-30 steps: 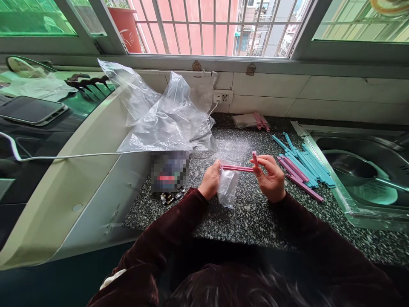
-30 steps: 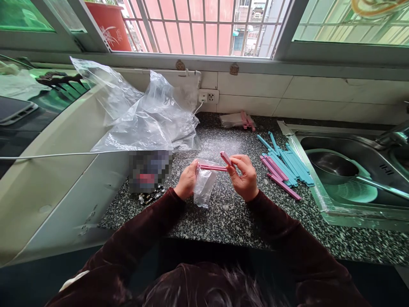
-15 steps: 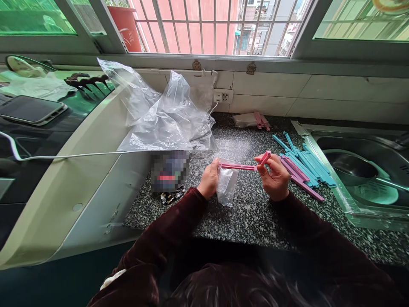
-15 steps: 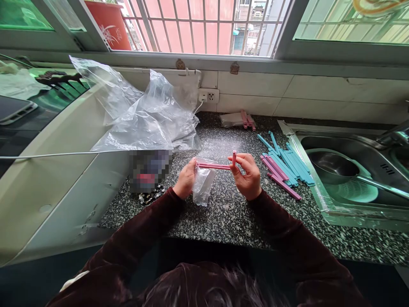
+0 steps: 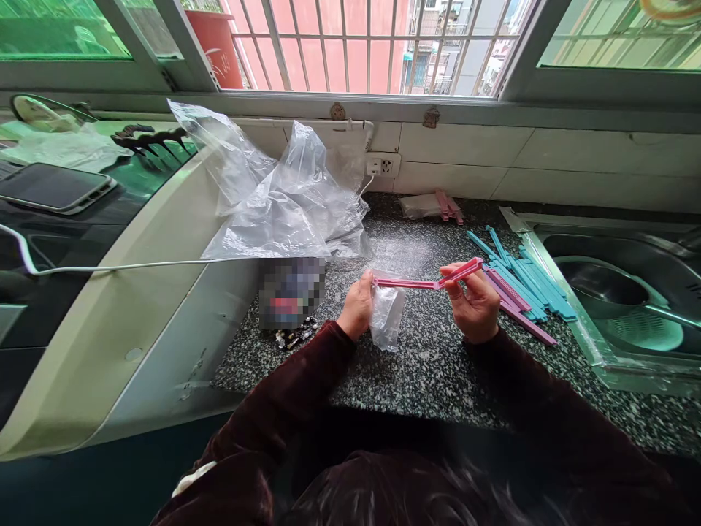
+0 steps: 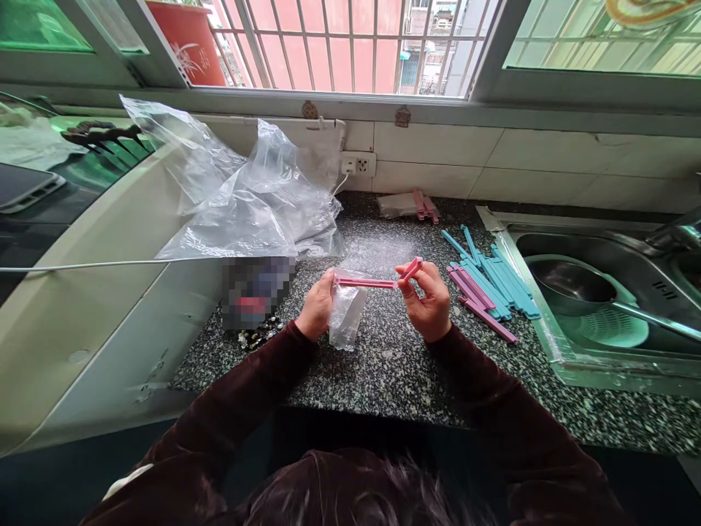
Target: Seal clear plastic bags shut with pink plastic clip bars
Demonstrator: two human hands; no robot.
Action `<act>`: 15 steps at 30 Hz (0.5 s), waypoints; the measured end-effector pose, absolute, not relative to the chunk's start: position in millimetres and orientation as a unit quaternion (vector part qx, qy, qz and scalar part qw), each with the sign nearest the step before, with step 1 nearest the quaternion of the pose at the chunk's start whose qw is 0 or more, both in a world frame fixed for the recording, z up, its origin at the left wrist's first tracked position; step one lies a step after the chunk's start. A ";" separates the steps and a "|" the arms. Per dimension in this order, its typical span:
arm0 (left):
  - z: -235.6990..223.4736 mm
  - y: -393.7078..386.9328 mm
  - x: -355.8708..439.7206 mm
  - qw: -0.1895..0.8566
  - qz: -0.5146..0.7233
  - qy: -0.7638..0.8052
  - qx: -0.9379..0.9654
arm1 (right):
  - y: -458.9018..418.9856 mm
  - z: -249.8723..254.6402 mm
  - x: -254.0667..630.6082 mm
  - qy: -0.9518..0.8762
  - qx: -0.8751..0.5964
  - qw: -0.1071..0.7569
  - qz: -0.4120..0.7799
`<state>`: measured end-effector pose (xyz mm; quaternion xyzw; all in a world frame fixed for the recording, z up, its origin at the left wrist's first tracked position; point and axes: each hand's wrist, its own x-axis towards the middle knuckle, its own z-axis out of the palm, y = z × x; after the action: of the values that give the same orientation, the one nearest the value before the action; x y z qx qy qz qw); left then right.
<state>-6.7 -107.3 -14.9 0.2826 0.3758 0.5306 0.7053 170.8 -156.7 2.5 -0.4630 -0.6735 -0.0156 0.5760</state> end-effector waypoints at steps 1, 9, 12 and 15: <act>-15.5 -107.1 -6.8 0.704 0.533 0.377 0.279 | -156.7 2.6 171.0 -0.673 -0.464 0.577 -0.016; -21.0 -104.5 -7.1 0.710 0.541 0.367 0.263 | -157.2 2.8 173.0 -0.667 -0.472 0.577 -0.013; -19.5 -104.3 -6.9 0.704 0.545 0.378 0.253 | -157.2 1.8 174.1 -0.663 -0.474 0.580 -0.006; -18.0 -103.9 -7.2 0.699 0.551 0.380 0.251 | -157.2 1.2 174.8 -0.658 -0.480 0.580 -0.002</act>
<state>-7.2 -103.9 -18.0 0.2513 0.3799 0.5507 0.6994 174.8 -157.2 1.2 -0.4798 -0.6582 -0.0020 0.5802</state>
